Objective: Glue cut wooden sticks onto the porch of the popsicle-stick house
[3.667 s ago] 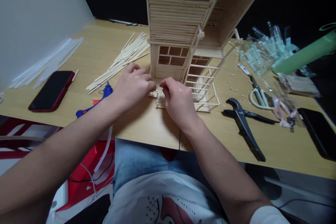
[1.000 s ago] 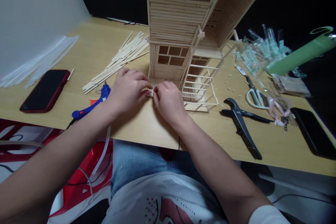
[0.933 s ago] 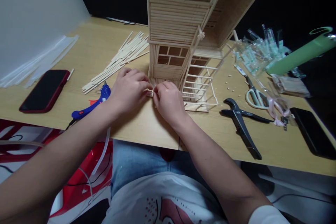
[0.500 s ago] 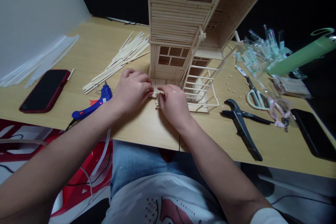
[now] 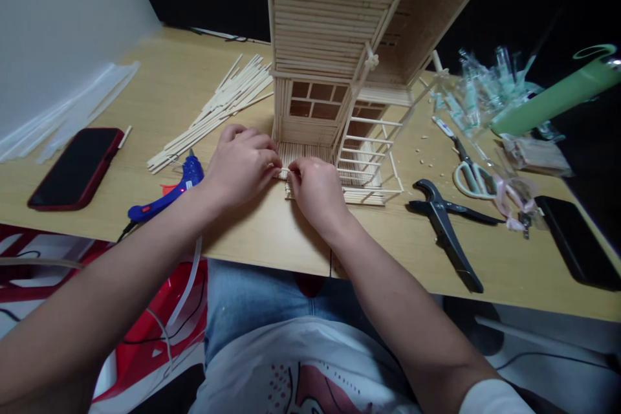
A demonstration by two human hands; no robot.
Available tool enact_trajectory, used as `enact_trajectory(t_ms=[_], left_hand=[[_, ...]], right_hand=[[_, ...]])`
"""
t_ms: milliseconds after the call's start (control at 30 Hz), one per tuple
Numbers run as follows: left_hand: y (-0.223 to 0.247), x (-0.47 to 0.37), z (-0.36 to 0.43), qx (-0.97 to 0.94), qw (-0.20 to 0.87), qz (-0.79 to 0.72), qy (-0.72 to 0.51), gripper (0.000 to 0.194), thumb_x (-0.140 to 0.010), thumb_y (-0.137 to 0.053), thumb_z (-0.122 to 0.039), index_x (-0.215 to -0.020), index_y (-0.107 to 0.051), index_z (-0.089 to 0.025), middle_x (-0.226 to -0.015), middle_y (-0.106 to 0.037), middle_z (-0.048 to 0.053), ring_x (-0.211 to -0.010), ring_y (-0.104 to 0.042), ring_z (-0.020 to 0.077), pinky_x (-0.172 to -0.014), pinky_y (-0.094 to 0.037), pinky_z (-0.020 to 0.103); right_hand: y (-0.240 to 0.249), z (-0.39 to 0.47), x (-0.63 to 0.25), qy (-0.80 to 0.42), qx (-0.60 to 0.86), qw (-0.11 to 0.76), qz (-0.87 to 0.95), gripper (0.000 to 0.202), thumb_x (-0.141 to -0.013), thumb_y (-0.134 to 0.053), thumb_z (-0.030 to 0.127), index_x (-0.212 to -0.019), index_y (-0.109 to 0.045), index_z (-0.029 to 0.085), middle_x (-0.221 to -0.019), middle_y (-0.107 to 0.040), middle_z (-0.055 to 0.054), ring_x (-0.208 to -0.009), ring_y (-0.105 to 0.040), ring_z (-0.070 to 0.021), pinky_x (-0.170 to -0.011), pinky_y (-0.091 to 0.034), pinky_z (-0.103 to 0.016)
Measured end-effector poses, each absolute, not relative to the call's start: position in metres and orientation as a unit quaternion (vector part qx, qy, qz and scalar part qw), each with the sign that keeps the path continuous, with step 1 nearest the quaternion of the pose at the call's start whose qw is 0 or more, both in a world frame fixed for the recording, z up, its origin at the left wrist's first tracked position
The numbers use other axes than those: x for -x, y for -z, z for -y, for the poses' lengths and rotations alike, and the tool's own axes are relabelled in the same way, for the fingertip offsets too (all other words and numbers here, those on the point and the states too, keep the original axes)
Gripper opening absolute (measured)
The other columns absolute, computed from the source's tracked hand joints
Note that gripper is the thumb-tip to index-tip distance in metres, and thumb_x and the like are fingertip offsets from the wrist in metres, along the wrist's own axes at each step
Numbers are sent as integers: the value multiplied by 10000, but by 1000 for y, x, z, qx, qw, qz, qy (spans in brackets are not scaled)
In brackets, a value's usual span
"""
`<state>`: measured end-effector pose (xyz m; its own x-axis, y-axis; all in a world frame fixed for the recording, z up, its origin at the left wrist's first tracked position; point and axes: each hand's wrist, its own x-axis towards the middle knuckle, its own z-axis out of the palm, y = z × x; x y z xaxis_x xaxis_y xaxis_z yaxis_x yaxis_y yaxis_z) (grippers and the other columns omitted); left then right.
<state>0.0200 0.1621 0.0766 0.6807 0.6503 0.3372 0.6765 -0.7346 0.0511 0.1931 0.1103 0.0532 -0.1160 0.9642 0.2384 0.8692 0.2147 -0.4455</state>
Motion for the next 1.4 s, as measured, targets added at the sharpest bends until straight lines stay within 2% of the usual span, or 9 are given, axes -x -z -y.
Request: enact_trajectory(t_ms=[300, 433, 600, 733, 833, 1100, 1267, 1400], left_hand=[[-76, -21, -164, 916, 50, 360, 167, 208, -933, -617, -347, -853, -767, -227, -994, -780, 61, -947, -660, 278, -945, -415, 534], [-77, -22, -163, 914, 48, 370, 160, 201, -927, -636, -354, -852, -774, -228, -1001, -784, 59, -952, -660, 272, -960, -412, 529], [-84, -21, -158, 912, 50, 386, 131, 260, -977, -572, -383, -924, -780, -235, -1044, -774, 27, -985, -636, 239, -983, -404, 496], [-88, -5, -155, 897, 63, 403, 171, 227, -971, -571, -391, -1020, -761, -276, -1089, -767, 26, -1034, -643, 252, -1016, -368, 499], [-86, 13, -155, 882, 55, 423, 199, 193, -958, -585, -389, -1008, -754, -310, -1103, -766, 30, -1069, -654, 270, -1014, -353, 497], [-77, 17, -154, 868, 15, 465, 174, 194, -928, -640, -386, -971, -775, -254, -1076, -774, 62, -1070, -659, 290, -1035, -323, 497], [-78, 4, -153, 867, -9, 470, 165, 144, -908, -682, -346, -937, -791, -256, -1059, -778, 52, -1051, -661, 281, -1024, -336, 494], [-78, 2, -152, 874, -17, 460, 157, 227, -964, -619, -368, -987, -796, -228, -1078, -764, 45, -1056, -641, 250, -1037, -336, 486]], right_hand=[[-52, -111, -193, -99, 618, 242, 742, 198, -945, -565, 95, -960, -757, 141, -938, -760, -109, -866, -687, -235, -815, -501, -349], [-53, -109, -195, -95, 614, 253, 741, 208, -939, -564, 87, -999, -758, 133, -983, -761, -129, -926, -688, -253, -855, -508, -368], [-59, -104, -197, -95, 586, 334, 732, 265, -960, -535, 98, -1151, -716, 124, -1095, -742, -141, -1023, -672, -251, -909, -512, -374], [-64, -102, -198, -98, 562, 388, 724, 303, -944, -513, 47, -1187, -677, 125, -1107, -728, -128, -993, -668, -218, -901, -514, -344], [-61, -103, -198, -118, 549, 384, 733, 305, -909, -560, 26, -1180, -663, 122, -1083, -726, -114, -936, -668, -211, -856, -516, -332], [-52, -112, -187, -134, 543, 371, 741, 247, -906, -616, 75, -1126, -639, 184, -1054, -730, -76, -921, -662, -221, -819, -491, -342], [-50, -115, -187, -121, 543, 366, 746, 238, -906, -609, 86, -1112, -625, 204, -962, -739, -38, -886, -654, -222, -806, -471, -339], [-50, -116, -186, -118, 549, 361, 745, 241, -906, -590, 87, -1114, -616, 206, -950, -732, -37, -865, -644, -218, -803, -465, -338]])
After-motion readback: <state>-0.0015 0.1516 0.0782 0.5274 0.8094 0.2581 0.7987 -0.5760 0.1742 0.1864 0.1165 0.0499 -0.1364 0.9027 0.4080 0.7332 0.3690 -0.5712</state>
